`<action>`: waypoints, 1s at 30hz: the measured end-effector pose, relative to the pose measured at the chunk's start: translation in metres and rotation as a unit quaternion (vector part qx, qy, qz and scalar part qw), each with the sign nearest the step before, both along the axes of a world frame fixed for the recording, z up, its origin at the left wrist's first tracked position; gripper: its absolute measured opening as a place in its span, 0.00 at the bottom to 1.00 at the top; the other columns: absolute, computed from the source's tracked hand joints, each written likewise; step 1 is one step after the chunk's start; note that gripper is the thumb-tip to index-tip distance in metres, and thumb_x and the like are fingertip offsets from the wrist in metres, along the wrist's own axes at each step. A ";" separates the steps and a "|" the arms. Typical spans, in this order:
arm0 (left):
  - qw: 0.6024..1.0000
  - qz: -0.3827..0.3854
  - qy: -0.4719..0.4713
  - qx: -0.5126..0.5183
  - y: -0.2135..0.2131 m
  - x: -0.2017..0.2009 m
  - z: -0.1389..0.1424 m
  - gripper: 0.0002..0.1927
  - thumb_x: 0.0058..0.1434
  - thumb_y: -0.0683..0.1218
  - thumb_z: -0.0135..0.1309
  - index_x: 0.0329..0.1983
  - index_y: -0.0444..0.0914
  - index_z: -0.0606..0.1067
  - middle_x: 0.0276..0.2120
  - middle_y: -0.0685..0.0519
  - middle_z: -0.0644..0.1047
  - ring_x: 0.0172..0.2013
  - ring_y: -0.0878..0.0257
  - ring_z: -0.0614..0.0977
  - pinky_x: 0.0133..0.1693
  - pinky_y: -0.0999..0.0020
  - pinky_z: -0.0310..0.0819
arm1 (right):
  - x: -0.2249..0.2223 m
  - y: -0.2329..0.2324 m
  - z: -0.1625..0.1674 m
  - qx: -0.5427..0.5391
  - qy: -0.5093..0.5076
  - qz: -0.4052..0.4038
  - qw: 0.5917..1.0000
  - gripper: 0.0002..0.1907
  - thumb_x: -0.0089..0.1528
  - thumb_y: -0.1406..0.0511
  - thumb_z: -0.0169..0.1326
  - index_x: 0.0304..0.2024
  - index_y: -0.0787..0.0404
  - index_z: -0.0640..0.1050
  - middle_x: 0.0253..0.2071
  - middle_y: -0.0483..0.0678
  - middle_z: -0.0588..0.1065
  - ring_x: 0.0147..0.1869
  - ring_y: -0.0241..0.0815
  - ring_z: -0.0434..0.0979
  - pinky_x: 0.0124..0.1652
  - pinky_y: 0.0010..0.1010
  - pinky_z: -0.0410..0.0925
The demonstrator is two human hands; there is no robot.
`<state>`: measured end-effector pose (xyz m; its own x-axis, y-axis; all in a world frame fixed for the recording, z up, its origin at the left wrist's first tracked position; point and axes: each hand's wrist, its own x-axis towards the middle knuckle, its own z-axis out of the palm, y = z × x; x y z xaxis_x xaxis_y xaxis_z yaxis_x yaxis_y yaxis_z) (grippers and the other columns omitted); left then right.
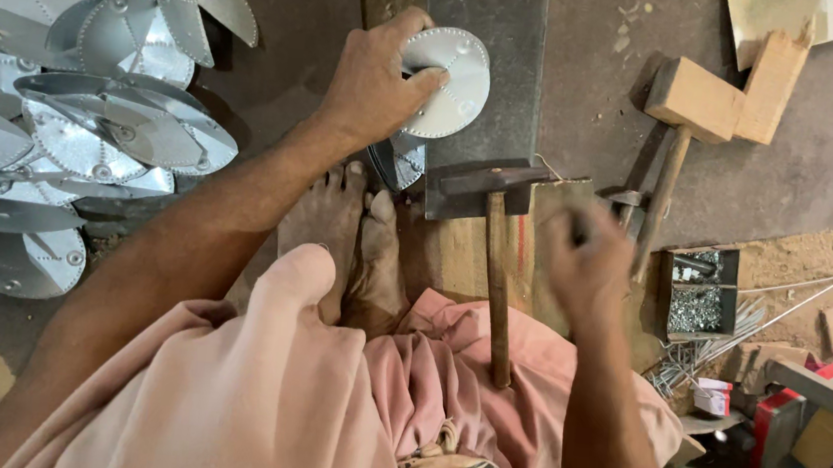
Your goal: The person sits on the floor and hammers curved metal discs against a fixed metal stake, shaping each piece and setting it onto a growing pile of finished pieces. They pick up a new piece, reposition it on the stake, hammer it, and place it with the completed pile.
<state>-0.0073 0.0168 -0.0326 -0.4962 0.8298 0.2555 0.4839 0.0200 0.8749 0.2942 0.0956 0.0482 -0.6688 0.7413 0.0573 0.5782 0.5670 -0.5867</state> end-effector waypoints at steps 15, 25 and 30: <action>0.984 0.002 0.177 -0.037 -0.001 0.021 0.016 0.15 0.64 0.45 0.63 0.48 0.37 0.71 0.34 0.45 0.81 0.31 0.44 0.84 0.30 0.50 0.76 | 0.034 -0.059 0.018 -0.273 -0.090 -0.116 0.951 0.18 0.69 0.57 0.46 0.34 0.65 0.73 0.21 0.54 0.68 0.23 0.49 0.68 0.26 0.42 0.64; 0.964 -0.016 0.265 0.006 -0.002 0.022 0.022 0.06 0.67 0.40 0.54 0.45 0.39 0.71 0.34 0.50 0.76 0.29 0.51 0.83 0.26 0.58 0.76 | 0.000 -0.051 0.024 -0.034 -0.120 -0.103 0.987 0.18 0.68 0.56 0.51 0.38 0.67 0.70 0.27 0.66 0.74 0.30 0.68 0.75 0.30 0.52 0.67; 0.965 -0.025 0.261 -0.014 -0.004 0.021 0.016 0.06 0.68 0.41 0.54 0.46 0.42 0.72 0.35 0.50 0.76 0.32 0.50 0.83 0.30 0.56 0.77 | 0.005 -0.041 0.003 -0.061 -0.212 -0.060 0.974 0.16 0.68 0.56 0.50 0.41 0.64 0.72 0.29 0.68 0.76 0.35 0.71 0.76 0.34 0.59 0.66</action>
